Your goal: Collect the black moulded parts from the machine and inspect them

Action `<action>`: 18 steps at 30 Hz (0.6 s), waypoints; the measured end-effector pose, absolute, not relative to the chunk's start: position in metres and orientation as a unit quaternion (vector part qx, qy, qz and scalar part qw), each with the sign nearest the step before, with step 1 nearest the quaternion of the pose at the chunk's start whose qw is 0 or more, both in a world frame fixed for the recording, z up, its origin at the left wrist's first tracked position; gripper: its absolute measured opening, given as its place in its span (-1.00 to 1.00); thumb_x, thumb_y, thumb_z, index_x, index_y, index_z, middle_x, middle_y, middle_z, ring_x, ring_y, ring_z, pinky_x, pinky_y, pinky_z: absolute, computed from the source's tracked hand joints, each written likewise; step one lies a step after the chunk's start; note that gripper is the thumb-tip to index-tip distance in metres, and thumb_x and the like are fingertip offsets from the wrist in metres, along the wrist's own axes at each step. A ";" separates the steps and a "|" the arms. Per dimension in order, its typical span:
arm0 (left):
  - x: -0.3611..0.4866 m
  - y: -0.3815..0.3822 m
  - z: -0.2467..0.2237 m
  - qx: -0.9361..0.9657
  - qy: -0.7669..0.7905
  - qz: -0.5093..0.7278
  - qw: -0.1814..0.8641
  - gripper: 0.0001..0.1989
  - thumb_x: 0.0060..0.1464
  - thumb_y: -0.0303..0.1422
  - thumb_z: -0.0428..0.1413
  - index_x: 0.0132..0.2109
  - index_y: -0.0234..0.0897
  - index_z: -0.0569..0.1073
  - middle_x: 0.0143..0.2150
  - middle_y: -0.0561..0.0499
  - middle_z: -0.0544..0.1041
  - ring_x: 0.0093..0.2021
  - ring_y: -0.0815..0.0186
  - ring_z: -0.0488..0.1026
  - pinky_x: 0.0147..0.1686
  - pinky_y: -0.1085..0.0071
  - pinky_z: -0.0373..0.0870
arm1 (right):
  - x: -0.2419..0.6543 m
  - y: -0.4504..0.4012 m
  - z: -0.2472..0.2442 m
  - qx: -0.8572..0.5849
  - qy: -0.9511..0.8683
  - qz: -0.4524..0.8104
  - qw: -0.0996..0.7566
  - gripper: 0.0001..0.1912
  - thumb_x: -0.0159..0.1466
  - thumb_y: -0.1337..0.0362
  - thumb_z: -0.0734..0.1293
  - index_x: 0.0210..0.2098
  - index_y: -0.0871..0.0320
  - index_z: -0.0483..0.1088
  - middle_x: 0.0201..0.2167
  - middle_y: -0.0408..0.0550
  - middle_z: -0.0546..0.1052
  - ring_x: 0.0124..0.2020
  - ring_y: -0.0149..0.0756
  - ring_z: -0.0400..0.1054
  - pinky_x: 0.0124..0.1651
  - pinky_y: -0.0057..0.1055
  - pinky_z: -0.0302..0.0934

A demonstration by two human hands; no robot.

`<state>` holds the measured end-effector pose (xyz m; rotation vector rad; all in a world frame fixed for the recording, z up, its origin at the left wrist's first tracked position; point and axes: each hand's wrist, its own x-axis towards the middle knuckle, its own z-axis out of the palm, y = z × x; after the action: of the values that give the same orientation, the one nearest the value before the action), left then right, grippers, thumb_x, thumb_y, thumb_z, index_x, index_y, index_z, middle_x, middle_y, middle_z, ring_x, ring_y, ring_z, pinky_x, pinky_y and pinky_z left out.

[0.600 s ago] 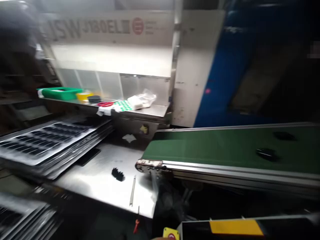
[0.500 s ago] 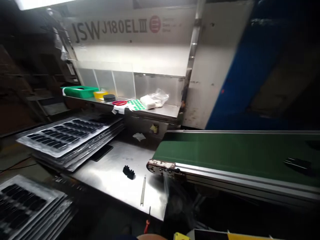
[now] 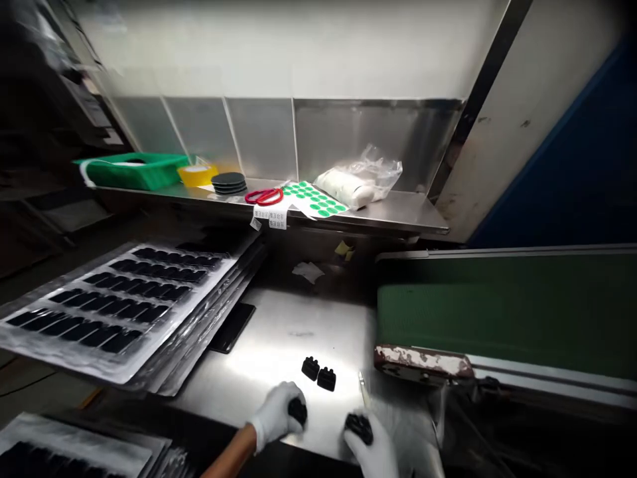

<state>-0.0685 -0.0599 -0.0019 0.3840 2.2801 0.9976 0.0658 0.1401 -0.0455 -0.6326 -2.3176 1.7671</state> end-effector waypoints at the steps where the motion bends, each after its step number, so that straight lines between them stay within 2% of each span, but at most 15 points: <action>1: -0.087 -0.073 -0.004 0.149 0.876 0.349 0.299 -0.68 -0.27 -0.56 0.34 -0.28 -0.34 0.47 -0.11 -0.04 0.41 -0.06 0.12 0.33 -0.02 0.14 0.34 | 0.045 0.130 -0.053 -0.218 -0.778 0.585 0.070 -0.77 0.13 0.33 0.41 -0.20 0.20 0.45 -0.24 -0.06 0.53 -0.14 -0.18 0.41 0.03 -0.09 0.30; 3: -0.114 -0.089 -0.008 0.166 0.888 0.311 0.295 -0.66 -0.31 -0.58 0.34 -0.29 -0.35 0.49 -0.12 -0.03 0.40 -0.05 0.12 0.32 -0.01 0.12 0.32 | 0.017 0.119 -0.065 -0.232 -0.785 0.572 0.056 -0.73 -0.07 0.48 0.43 -0.34 0.19 0.50 -0.28 -0.03 0.53 -0.12 -0.08 0.38 0.08 -0.07 0.23; 5: -0.132 -0.097 -0.014 0.187 0.886 0.301 0.300 -0.62 -0.32 -0.57 0.35 -0.25 -0.34 0.49 -0.14 -0.03 0.41 -0.08 0.13 0.33 -0.01 0.11 0.32 | 0.006 0.116 -0.071 -0.247 -0.785 0.566 0.049 -0.65 -0.19 0.54 0.42 -0.36 0.18 0.52 -0.26 -0.01 0.53 -0.09 -0.01 0.36 0.11 -0.05 0.20; 8: -0.154 -0.096 -0.022 0.212 0.865 0.337 0.304 -0.60 -0.14 -0.43 0.33 -0.10 -0.34 0.44 -0.13 -0.05 0.43 -0.09 0.14 0.38 -0.03 0.11 0.36 | -0.002 0.117 -0.069 -0.271 -0.766 0.581 0.051 -0.52 -0.06 0.45 0.43 -0.10 0.23 0.46 -0.13 0.05 0.52 -0.04 -0.06 0.38 0.13 -0.05 0.24; 10: -0.170 -0.086 -0.025 0.230 0.845 0.381 0.297 -0.54 0.03 -0.37 0.25 0.07 -0.33 0.35 -0.01 -0.11 0.42 0.01 0.11 0.38 0.01 0.11 0.37 | -0.014 0.119 -0.064 -0.275 -0.749 0.600 0.059 -0.44 0.07 0.40 0.39 0.08 0.25 0.31 0.01 0.10 0.48 0.04 -0.11 0.37 0.16 -0.09 0.25; 12: -0.185 -0.069 -0.029 0.257 0.824 0.409 0.297 -0.44 0.05 -0.40 0.24 0.18 -0.29 0.28 0.10 -0.14 0.38 0.11 0.08 0.34 0.08 0.08 0.33 | -0.034 0.120 -0.060 -0.259 -0.742 0.615 0.059 -0.36 0.10 0.44 0.38 0.17 0.21 0.23 0.10 0.09 0.44 0.12 -0.13 0.33 0.19 -0.10 0.24; 14: -0.196 -0.050 -0.031 0.283 0.807 0.414 0.312 -0.45 -0.02 -0.44 0.29 0.13 -0.28 0.35 0.04 -0.10 0.42 0.08 0.08 0.35 0.11 0.04 0.30 | -0.056 0.120 -0.057 -0.236 -0.747 0.619 0.048 -0.34 0.04 0.49 0.43 0.13 0.16 0.29 0.07 0.03 0.45 0.11 -0.12 0.32 0.22 -0.04 0.20; 16: -0.201 -0.035 -0.029 0.291 0.793 0.418 0.333 -0.61 -0.03 -0.46 0.29 -0.03 -0.31 0.45 -0.14 -0.03 0.47 -0.07 0.13 0.41 0.05 0.03 0.33 | -0.074 0.120 -0.052 -0.225 -0.750 0.621 0.037 -0.48 0.01 0.47 0.47 -0.02 0.18 0.41 -0.05 -0.02 0.50 0.04 -0.11 0.35 0.21 0.02 0.17; 18: -0.201 -0.029 -0.018 0.279 0.775 0.450 0.346 -0.67 -0.03 -0.49 0.27 -0.08 -0.32 0.44 -0.25 0.02 0.44 -0.19 0.20 0.42 -0.07 0.11 0.39 | -0.083 0.119 -0.042 -0.225 -0.737 0.636 0.037 -0.60 0.01 0.44 0.47 -0.14 0.21 0.44 -0.16 -0.05 0.51 -0.05 -0.14 0.37 0.15 0.00 0.21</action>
<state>-0.2009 -0.0294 -0.0184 0.7232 2.0103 1.1692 -0.0832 0.1189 -0.0418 -0.6902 -2.2620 1.9534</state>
